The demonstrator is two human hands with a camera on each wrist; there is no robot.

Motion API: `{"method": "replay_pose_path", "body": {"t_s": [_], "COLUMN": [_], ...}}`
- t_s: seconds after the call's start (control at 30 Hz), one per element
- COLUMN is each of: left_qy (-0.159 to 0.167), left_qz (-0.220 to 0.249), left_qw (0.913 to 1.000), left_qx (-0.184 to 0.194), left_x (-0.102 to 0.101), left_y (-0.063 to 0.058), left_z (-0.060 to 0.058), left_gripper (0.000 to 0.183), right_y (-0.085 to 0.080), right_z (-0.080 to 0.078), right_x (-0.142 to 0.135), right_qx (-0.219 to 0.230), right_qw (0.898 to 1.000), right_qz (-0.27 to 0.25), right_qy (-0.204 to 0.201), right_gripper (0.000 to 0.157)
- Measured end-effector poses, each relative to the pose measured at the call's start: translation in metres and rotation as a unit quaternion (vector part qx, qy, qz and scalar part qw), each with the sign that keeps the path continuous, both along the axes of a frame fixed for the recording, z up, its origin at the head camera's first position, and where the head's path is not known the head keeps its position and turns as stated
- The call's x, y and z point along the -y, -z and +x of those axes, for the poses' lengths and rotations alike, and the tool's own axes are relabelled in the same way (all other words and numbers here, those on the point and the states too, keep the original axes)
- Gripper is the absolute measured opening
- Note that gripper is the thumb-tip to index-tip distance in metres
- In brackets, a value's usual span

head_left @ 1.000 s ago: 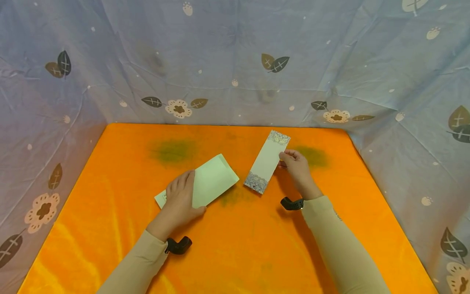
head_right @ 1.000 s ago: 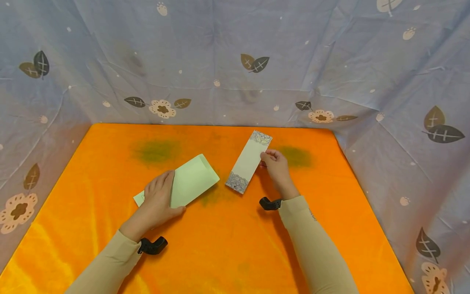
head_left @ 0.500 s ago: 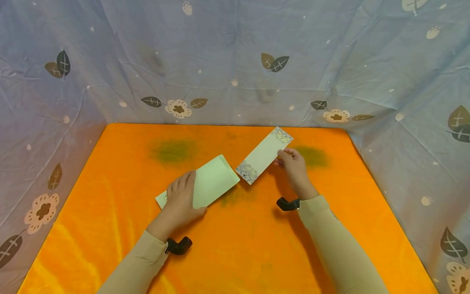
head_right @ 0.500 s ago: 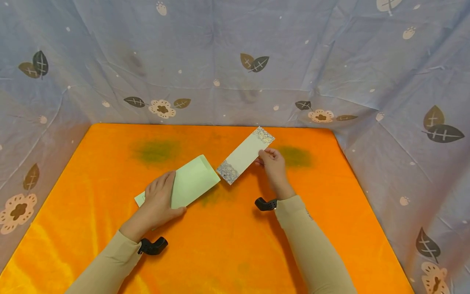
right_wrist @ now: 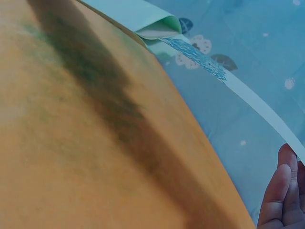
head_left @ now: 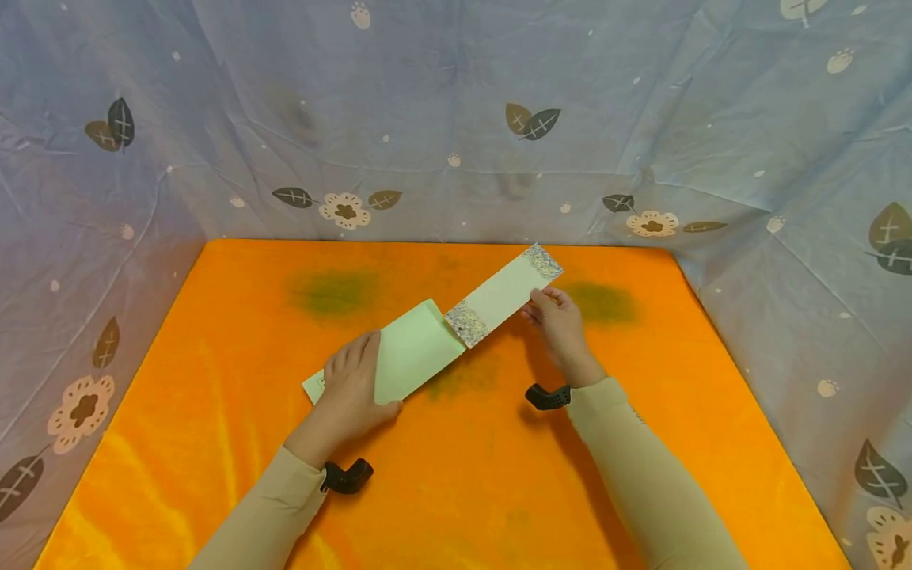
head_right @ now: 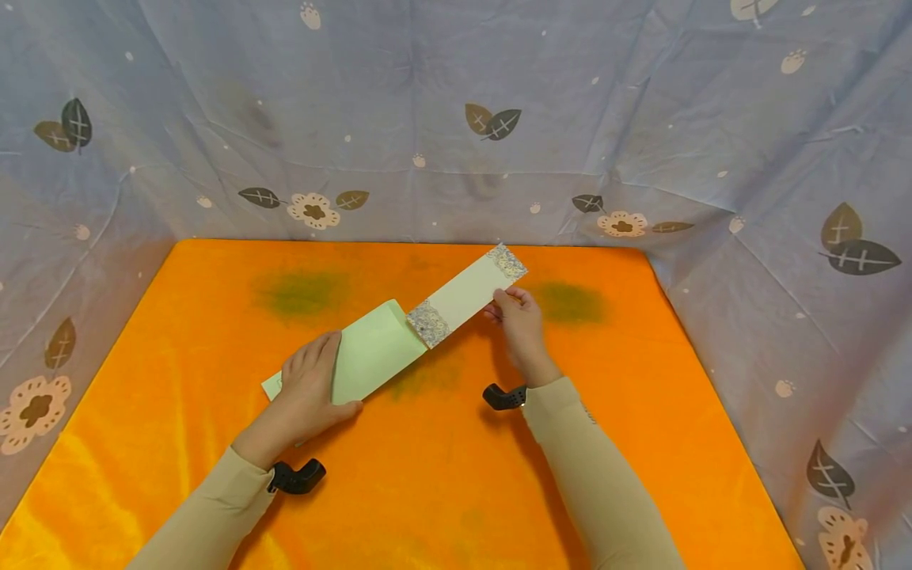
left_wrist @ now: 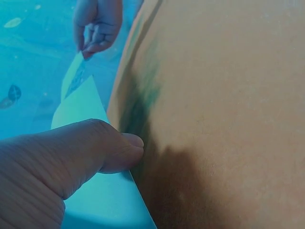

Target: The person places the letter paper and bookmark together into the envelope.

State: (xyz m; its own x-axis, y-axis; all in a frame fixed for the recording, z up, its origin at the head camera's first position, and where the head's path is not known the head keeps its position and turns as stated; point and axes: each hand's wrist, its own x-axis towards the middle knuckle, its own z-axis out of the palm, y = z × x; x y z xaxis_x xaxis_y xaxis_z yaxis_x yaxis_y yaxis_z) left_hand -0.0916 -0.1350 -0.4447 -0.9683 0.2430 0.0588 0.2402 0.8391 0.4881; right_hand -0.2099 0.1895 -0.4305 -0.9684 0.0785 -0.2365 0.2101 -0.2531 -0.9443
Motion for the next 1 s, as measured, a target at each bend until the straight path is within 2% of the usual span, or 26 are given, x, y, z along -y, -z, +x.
{"method": "replay_pose_path", "body": {"t_s": [0.67,1.0], "left_qy": [-0.002,-0.003], "left_qz": [0.001,0.004], "left_qw": [1.0000,1.0000], "left_qx": [0.009,0.007], "left_x": [0.000,0.000], "left_y": [-0.002,-0.001], "left_z": [0.000,-0.001], "left_gripper": [0.111,0.110], "right_y": [0.001,0.007], "right_z": [0.004,0.005], "right_x": [0.019,0.025], "right_qx": [-0.011,-0.018], "right_qw": [1.000,1.000], "right_qz": [-0.016,-0.016], "right_qy": [0.006,-0.016], "right_gripper": [0.023,0.022]}}
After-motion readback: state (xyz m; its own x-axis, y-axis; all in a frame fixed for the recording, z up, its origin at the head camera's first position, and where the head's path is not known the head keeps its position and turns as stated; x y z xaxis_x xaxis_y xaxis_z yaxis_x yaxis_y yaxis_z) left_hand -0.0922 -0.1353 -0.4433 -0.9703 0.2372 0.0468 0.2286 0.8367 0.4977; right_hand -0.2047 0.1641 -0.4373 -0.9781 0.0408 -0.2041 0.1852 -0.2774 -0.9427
